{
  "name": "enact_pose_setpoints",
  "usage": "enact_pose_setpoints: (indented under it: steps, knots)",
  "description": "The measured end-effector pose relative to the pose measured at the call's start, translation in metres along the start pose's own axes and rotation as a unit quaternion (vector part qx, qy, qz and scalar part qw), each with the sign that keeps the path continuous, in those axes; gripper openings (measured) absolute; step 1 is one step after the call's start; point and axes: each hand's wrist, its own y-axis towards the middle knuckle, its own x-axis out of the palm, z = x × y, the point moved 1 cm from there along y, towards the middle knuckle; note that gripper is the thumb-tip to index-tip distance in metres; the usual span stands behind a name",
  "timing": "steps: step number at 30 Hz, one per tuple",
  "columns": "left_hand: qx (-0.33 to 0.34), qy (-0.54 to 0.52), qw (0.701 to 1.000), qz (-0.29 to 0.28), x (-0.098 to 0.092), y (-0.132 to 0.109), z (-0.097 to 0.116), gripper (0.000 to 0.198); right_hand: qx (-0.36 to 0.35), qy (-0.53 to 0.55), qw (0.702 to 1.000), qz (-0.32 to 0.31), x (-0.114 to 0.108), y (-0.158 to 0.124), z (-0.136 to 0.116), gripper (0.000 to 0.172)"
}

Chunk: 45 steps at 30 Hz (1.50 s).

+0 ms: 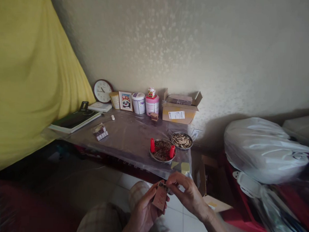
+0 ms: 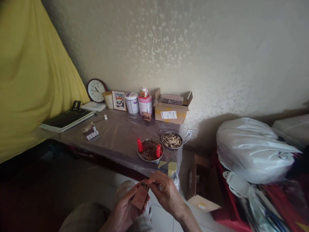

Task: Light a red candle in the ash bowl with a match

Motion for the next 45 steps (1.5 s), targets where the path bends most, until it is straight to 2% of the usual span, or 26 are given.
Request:
enact_pose_setpoints:
  steps: [5, 8, 11, 15, 19, 21, 26, 32, 35, 38, 41, 45]
  knots:
    - [0.023, -0.005, 1.0, 0.001, 0.003, 0.001, 0.002, 0.031, 0.068, 0.17, 0.979, 0.09, 0.004, -0.004, 0.01, 0.011]
    - [0.03, -0.022, 0.999, 0.009, 0.001, 0.003, 0.003, 0.032, 0.073, 0.218, 0.963, 0.143, 0.011, -0.009, 0.019, 0.012]
    - [0.036, -0.025, 0.999, 0.006, -0.002, 0.004, 0.005, 0.03, 0.073, 0.151, 0.975, 0.145, 0.017, -0.019, 0.027, 0.015]
    - [0.062, -0.033, 0.997, 0.008, -0.001, 0.003, 0.007, 0.019, 0.051, 0.011, 0.995, 0.081, 0.024, -0.034, 0.028, 0.044]
    - [0.057, -0.047, 0.997, -0.014, 0.001, 0.004, 0.008, 0.018, -0.017, -0.044, 0.997, 0.059, 0.03, -0.037, 0.022, 0.065]
    - [0.041, -0.05, 0.998, -0.025, 0.001, 0.006, 0.007, 0.018, -0.046, -0.051, 0.996, 0.062, 0.033, -0.034, 0.019, 0.065]
    - [0.049, -0.054, 0.997, -0.034, 0.0, 0.007, 0.006, 0.019, -0.088, -0.068, 0.99, 0.087, 0.035, -0.028, 0.02, 0.057]
    - [0.02, -0.067, 0.997, -0.015, 0.001, 0.008, 0.003, 0.018, -0.111, -0.103, 0.979, 0.14, 0.033, -0.031, 0.023, 0.052]
    - [0.007, -0.058, 0.998, -0.003, 0.003, 0.01, 0.001, 0.021, -0.099, -0.106, 0.977, 0.155, 0.029, -0.032, 0.018, 0.052]
    - [0.061, 0.006, 0.998, 0.003, 0.005, 0.011, 0.002, 0.025, -0.08, -0.101, 0.978, 0.162, 0.023, -0.032, 0.013, 0.05]
    - [0.131, 0.07, 0.988, 0.032, 0.004, 0.013, 0.003, 0.03, -0.073, -0.093, 0.977, 0.175, 0.018, -0.03, 0.012, 0.044]
    - [0.229, 0.186, 0.954, 0.06, 0.005, 0.014, 0.004, 0.049, -0.055, -0.096, 0.979, 0.168, 0.018, -0.029, 0.019, 0.042]
